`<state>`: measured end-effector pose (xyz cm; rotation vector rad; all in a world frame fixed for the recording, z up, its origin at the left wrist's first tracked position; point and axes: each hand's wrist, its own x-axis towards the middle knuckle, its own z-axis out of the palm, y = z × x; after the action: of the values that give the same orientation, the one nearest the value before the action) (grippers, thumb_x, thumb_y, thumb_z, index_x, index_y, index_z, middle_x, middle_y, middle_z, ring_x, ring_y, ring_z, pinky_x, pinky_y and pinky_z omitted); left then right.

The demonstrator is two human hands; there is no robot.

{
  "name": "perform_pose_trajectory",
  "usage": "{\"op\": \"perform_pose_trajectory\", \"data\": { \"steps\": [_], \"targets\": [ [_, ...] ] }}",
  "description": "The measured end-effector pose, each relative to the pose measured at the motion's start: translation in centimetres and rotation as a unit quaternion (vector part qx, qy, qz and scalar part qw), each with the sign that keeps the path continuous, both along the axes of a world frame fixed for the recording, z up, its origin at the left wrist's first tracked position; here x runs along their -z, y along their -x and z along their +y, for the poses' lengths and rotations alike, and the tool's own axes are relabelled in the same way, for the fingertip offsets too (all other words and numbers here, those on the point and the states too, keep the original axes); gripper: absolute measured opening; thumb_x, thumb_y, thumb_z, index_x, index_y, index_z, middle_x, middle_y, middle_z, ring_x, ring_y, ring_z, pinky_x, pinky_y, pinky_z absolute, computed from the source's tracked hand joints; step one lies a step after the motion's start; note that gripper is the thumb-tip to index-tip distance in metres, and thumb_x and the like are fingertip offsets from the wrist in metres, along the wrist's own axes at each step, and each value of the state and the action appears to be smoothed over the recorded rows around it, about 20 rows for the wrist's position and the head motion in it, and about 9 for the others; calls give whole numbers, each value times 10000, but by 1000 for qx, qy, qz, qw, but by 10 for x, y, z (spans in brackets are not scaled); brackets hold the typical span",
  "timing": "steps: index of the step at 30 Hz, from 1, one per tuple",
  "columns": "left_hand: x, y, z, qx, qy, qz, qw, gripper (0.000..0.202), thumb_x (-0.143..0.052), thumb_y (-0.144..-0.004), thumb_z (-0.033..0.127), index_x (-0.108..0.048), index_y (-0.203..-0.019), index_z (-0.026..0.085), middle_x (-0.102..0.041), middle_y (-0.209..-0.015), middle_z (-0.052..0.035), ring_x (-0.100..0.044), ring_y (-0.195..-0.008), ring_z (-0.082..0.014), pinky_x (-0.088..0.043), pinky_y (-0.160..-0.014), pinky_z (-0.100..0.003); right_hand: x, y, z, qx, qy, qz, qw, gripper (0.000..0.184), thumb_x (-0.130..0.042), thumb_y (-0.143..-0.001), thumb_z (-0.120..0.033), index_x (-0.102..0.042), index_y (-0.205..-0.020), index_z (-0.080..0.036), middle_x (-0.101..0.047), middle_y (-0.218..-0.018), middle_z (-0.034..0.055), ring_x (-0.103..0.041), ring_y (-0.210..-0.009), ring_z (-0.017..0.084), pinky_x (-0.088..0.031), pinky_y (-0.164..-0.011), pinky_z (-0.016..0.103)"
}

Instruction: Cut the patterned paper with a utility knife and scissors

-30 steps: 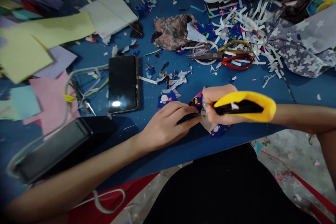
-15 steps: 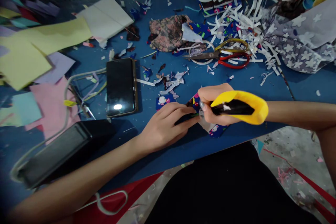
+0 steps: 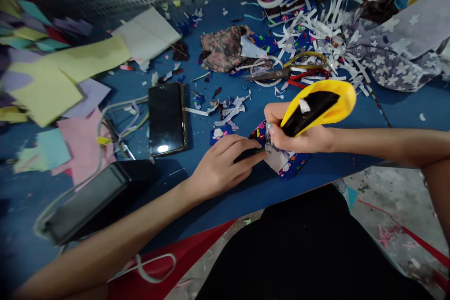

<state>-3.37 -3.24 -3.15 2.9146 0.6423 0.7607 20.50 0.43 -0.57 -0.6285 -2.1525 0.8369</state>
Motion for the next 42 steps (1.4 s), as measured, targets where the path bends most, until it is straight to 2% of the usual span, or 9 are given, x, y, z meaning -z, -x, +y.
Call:
{"op": "perform_pose_trajectory", "data": {
  "steps": [4, 8, 15, 22, 27, 32, 36, 39, 42],
  "targets": [
    [0, 1, 0, -4, 0, 7, 1000, 286, -509, -930, 33, -674, -1129, 158, -699, -1047, -95, -637, -995, -223, -587, -827, -361, -9, -3, -2, -23, 36, -40, 998, 316, -437, -1020, -268, -398, -712, -209, -482, -675, -32, -425, -594, 78, -350, -557, 232],
    [0, 0, 0, -4, -3, 2, 1000, 288, -509, -928, 32, -670, -1132, 156, -699, -1037, -95, -642, -997, -224, -585, -829, -358, -8, -2, -1, -42, 18, -68, 997, 296, -391, -1024, -253, -364, -731, -221, -490, -683, -30, -440, -607, 86, -347, -570, 242],
    [0, 1, 1, 0, -13, -7, 1000, 269, -494, -944, 44, -657, -1135, 142, -687, -1030, -106, -629, -963, -227, -583, -797, -356, 6, 6, 3, -50, -48, -31, 997, 271, -416, -970, -232, -319, -717, -231, -450, -621, -46, -388, -553, 92, -306, -544, 253],
    [1, -1, 0, -11, -21, -2, 1000, 285, -508, -948, 44, -657, -1161, 161, -689, -1028, -95, -639, -963, -211, -578, -811, -342, 2, 9, -2, -73, -78, -68, 992, 228, -371, -888, -145, -229, -742, -246, -372, -597, -50, -329, -525, 104, -332, -547, 257],
    [1, -2, 0, -4, -12, -2, 1000, 258, -506, -947, 34, -660, -1123, 144, -695, -1038, -100, -642, -968, -221, -586, -806, -354, -2, -6, -1, -53, -4, -63, 997, 260, -435, -988, -252, -409, -732, -218, -561, -690, -6, -494, -606, 106, -360, -563, 257],
    [1, -1, 1, -1, -10, 1, 1000, 273, -509, -939, 31, -656, -1136, 151, -702, -1051, -98, -642, -984, -222, -589, -819, -363, -2, -11, 2, -62, 25, -39, 997, 261, -491, -971, -254, -468, -717, -200, -558, -675, -17, -468, -587, 90, -355, -549, 247],
    [0, 0, 1, -4, -8, -2, 1000, 271, -505, -940, 34, -658, -1130, 153, -703, -1044, -100, -646, -978, -222, -586, -812, -359, 2, -8, 1, -58, 25, -37, 997, 273, -499, -971, -271, -436, -714, -204, -541, -650, -25, -440, -556, 86, -327, -519, 235],
    [0, 1, 1, -5, -1, 4, 1000, 278, -499, -950, 56, -655, -1152, 166, -699, -1049, -101, -649, -989, -219, -582, -827, -360, 3, -2, -2, -56, -6, -28, 998, 246, -464, -927, -161, -360, -714, -225, -516, -630, -29, -435, -546, 95, -318, -524, 243],
    [1, 1, 1, -4, 4, 1, 1000, 268, -506, -955, 69, -649, -1161, 166, -695, -1049, -101, -653, -991, -216, -580, -831, -354, 4, 3, -5, -77, -64, 2, 995, 280, -428, -823, -63, -252, -708, -250, -418, -569, -55, -363, -500, 98, -270, -494, 257]
  ]
}}
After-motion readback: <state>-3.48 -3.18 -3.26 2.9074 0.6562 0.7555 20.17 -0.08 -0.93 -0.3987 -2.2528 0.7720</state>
